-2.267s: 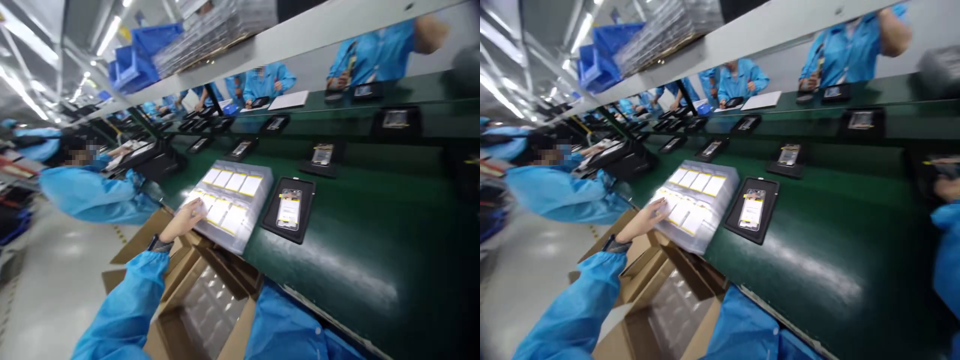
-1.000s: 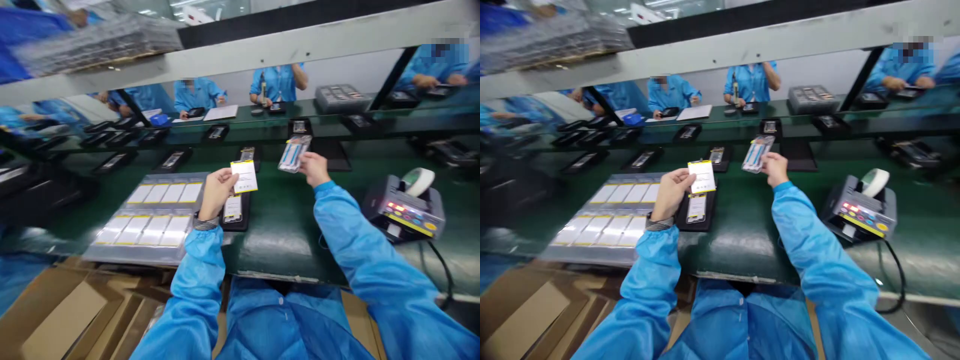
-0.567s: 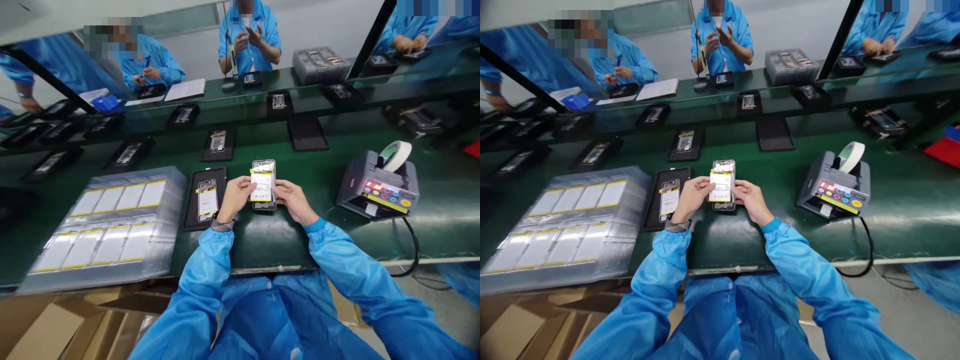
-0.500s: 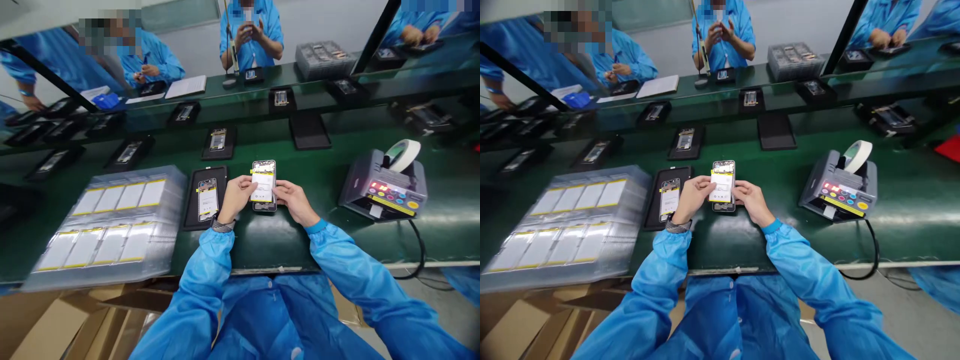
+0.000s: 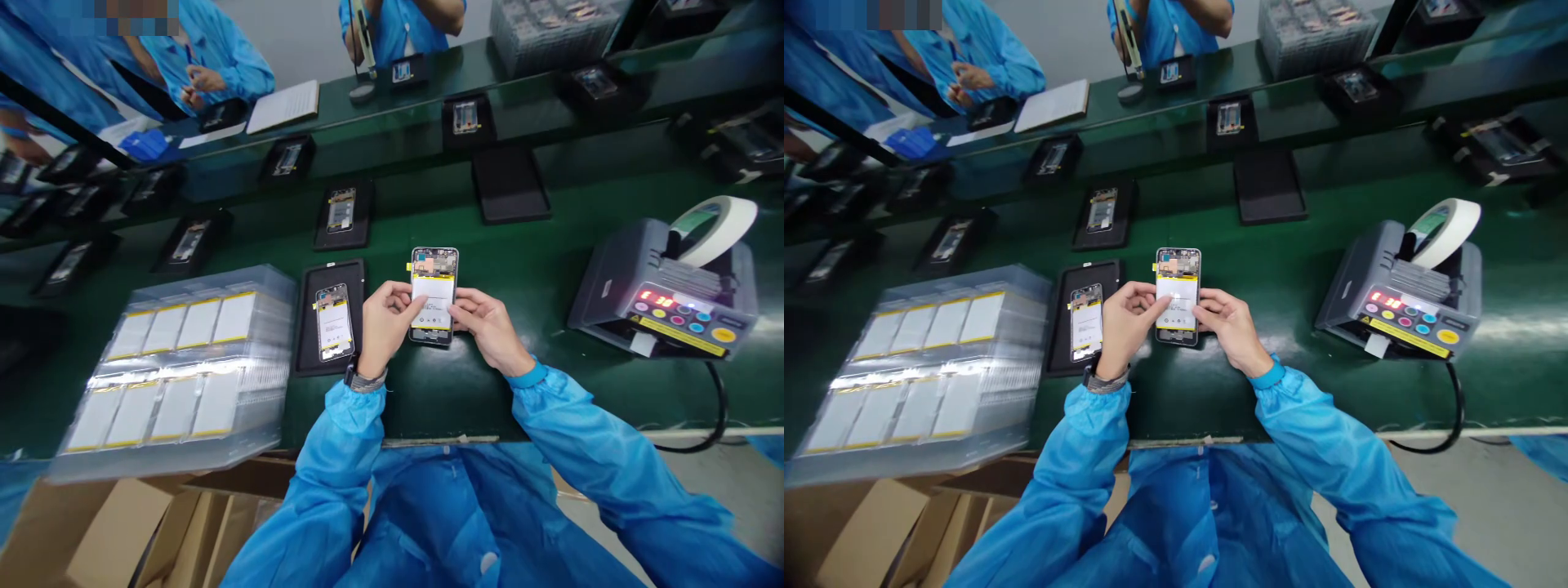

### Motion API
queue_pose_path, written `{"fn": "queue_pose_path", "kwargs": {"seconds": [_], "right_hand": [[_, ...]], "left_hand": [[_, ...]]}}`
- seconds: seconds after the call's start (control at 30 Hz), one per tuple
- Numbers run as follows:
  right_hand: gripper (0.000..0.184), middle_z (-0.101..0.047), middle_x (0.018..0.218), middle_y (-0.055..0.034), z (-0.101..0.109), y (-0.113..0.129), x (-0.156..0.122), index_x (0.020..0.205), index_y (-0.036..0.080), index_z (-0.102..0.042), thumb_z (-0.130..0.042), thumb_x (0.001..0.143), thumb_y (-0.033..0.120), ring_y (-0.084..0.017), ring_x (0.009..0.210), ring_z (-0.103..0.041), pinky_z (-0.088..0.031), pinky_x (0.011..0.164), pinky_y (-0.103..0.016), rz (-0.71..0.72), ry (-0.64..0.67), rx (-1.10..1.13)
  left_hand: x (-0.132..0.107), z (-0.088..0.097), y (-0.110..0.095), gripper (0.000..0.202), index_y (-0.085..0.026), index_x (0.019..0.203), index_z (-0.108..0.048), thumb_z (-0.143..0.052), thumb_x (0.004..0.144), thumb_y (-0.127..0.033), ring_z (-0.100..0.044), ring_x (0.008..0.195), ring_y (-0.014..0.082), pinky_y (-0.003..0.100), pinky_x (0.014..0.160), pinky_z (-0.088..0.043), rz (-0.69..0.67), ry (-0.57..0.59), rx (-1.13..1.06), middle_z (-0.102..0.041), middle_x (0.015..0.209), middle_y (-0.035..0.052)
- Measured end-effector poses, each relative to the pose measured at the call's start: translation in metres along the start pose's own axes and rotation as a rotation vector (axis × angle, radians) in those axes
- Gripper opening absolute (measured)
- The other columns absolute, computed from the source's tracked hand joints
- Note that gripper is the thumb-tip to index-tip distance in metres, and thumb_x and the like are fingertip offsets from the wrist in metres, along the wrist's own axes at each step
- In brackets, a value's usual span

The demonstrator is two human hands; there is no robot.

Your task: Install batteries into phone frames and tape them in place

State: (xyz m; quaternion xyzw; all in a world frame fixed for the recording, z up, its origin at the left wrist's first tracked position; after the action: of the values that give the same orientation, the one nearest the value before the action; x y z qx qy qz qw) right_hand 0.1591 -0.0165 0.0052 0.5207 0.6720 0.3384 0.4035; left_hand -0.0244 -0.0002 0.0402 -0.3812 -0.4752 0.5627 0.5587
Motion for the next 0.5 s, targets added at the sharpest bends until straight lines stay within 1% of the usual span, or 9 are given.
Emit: {"fn": "queue_pose_path", "kwargs": {"seconds": [0.1,0.2,0.3,0.4,0.47,0.5], "right_hand": [[0.048,-0.076,0.092,-0.0022,0.0,0.0,-0.001,0.106,0.023,-0.073,-0.092,0.067,0.044,-0.019,0.078,-0.073,-0.063,0.071,-0.033,0.0,0.008,-0.008],[0.049,-0.077,0.095,-0.0027,-0.001,0.0,-0.002,0.108,0.023,-0.072,-0.092,0.069,0.045,-0.02,0.081,-0.073,-0.063,0.072,-0.033,0.003,0.02,-0.013],[0.048,-0.077,0.097,-0.003,-0.001,0.001,-0.003,0.108,0.024,-0.072,-0.09,0.07,0.046,-0.02,0.082,-0.073,-0.062,0.073,-0.033,0.004,0.027,-0.019],[0.048,-0.077,0.097,-0.0032,0.0,0.002,-0.003,0.108,0.024,-0.071,-0.09,0.071,0.046,-0.02,0.082,-0.073,-0.062,0.072,-0.033,0.011,0.03,-0.039],[0.047,-0.077,0.098,-0.0036,0.0,0.003,-0.002,0.106,0.023,-0.07,-0.09,0.072,0.047,-0.02,0.082,-0.073,-0.061,0.071,-0.032,0.023,0.035,-0.067],[0.046,-0.077,0.097,-0.0039,0.0,0.003,-0.001,0.104,0.022,-0.07,-0.09,0.072,0.048,-0.02,0.082,-0.073,-0.061,0.071,-0.032,0.029,0.035,-0.086]], "left_hand": [[-0.001,0.0,0.0,0.031,-0.017,0.09,-0.067,-0.085,0.074,-0.035,-0.051,0.061,0.0094,0.022,0.058,-0.043,0.01,0.005,-0.055,-0.056,0.072,-0.0022],[-0.001,0.0,0.001,0.037,-0.019,0.094,-0.062,-0.087,0.072,-0.035,-0.053,0.064,0.0095,0.021,0.059,-0.043,-0.007,-0.007,-0.098,-0.055,0.074,-0.0029],[0.002,0.0,0.005,0.047,-0.02,0.1,-0.058,-0.09,0.069,-0.036,-0.057,0.067,0.01,0.021,0.061,-0.046,0.002,-0.005,-0.15,-0.059,0.079,-0.002],[0.004,-0.005,0.013,0.046,-0.018,0.101,-0.061,-0.086,0.074,-0.044,-0.064,0.072,0.0135,0.025,0.067,-0.053,0.082,0.124,-0.252,-0.066,0.084,0.002],[0.004,-0.009,0.019,0.042,-0.016,0.093,-0.062,-0.083,0.076,-0.049,-0.067,0.075,0.0163,0.029,0.071,-0.056,0.126,0.204,-0.308,-0.068,0.083,0.0038],[0.003,-0.011,0.022,0.042,-0.016,0.09,-0.062,-0.083,0.076,-0.05,-0.068,0.076,0.0168,0.029,0.072,-0.057,0.135,0.218,-0.321,-0.069,0.082,0.0038]]}}
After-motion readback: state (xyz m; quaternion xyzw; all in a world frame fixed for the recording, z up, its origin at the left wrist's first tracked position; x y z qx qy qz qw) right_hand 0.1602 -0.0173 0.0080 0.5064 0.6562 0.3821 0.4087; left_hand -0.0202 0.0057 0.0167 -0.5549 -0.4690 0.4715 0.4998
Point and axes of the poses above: each hand's wrist, its own x-axis towards the middle knuckle, its own z-axis out of the back of the hand, y = z × x, the point moved 3 cm from there along x, towards the middle knuckle
